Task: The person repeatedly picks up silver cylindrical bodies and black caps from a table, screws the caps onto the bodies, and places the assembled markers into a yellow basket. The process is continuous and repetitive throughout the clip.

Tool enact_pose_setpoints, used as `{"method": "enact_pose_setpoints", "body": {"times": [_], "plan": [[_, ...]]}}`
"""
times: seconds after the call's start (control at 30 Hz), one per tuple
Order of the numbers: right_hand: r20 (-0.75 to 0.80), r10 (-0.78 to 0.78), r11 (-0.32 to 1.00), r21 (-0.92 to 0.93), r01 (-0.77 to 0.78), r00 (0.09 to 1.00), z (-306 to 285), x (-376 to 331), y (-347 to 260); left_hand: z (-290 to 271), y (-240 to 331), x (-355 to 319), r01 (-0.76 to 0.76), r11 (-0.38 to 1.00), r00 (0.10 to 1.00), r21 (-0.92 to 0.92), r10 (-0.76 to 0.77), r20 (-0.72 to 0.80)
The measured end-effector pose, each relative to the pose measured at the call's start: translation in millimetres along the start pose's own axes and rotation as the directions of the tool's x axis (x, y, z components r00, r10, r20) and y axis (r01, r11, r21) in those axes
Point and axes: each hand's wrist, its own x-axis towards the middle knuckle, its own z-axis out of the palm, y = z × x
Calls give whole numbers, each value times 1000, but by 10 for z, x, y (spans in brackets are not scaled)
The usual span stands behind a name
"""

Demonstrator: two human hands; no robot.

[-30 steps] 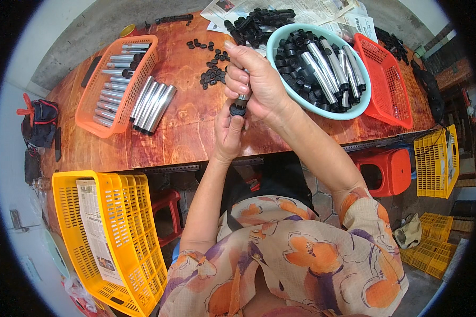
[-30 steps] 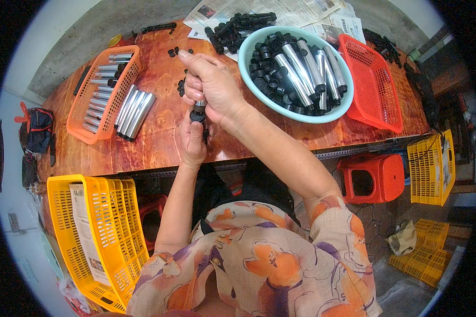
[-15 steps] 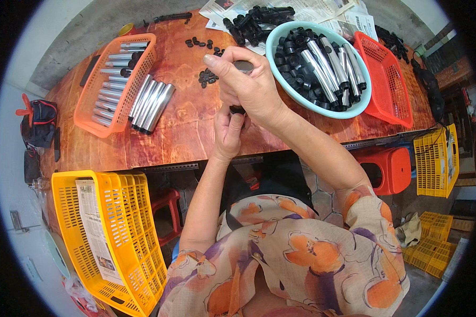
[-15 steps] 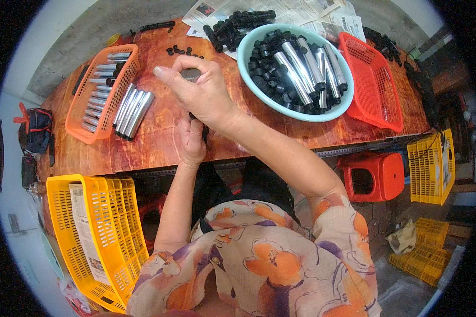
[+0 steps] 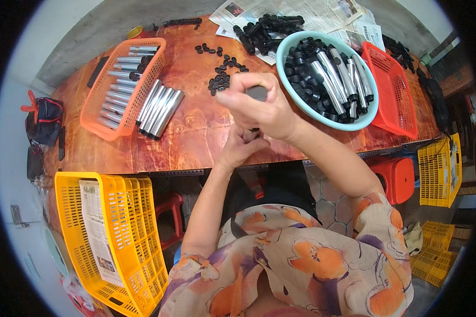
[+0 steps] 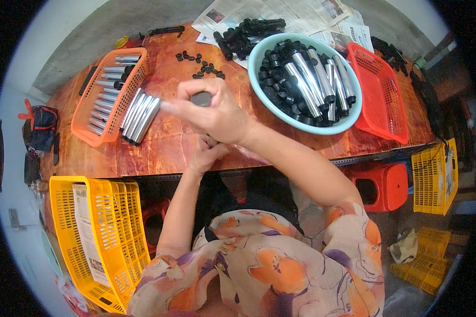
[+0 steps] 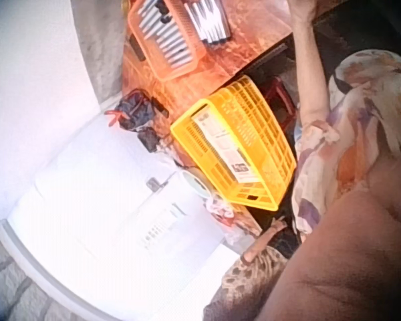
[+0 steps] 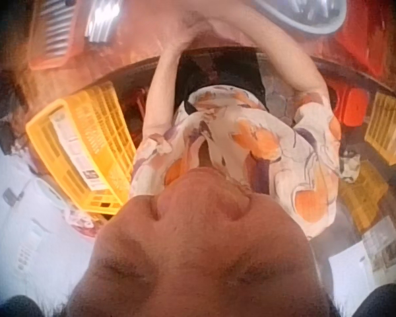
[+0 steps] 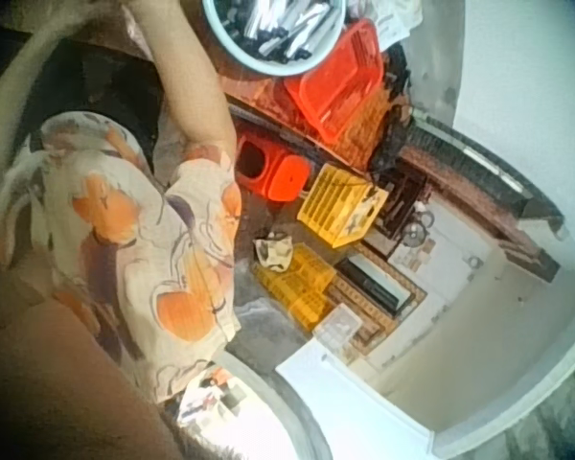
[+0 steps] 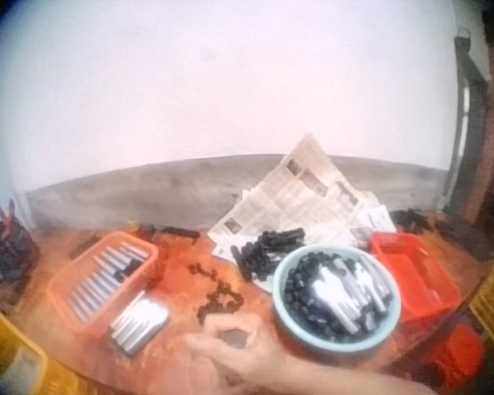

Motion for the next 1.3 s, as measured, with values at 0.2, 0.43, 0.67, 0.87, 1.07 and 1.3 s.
{"method": "enact_pose_setpoints", "body": {"times": [0.2, 0.43, 0.67, 0.87, 1.07, 1.3], "plan": [[124, 155, 966, 189, -177, 980, -140, -90, -54, 4, -151, -14, 42, 967, 998, 253, -30, -53], [-74, 14, 996, -86, -21, 997, 1, -157, -111, 197, -248, -29, -135, 778, 899, 613, 356, -255], [128, 197, 959, 182, -218, 972, -101, -113, -108, 63, -100, -11, 4, 975, 998, 223, 8, -55], [-90, 5, 998, 66, 1, 996, -166, -198, 4, 242, -55, 35, -28, 856, 971, 516, 145, -188], [4, 141, 954, 266, -137, 990, -192, -138, -25, 196, -41, 73, -15, 865, 988, 502, 90, -126], [88, 127, 939, 311, -148, 988, -113, -197, -20, 39, -14, 69, 102, 959, 992, 264, -118, 44]]}}
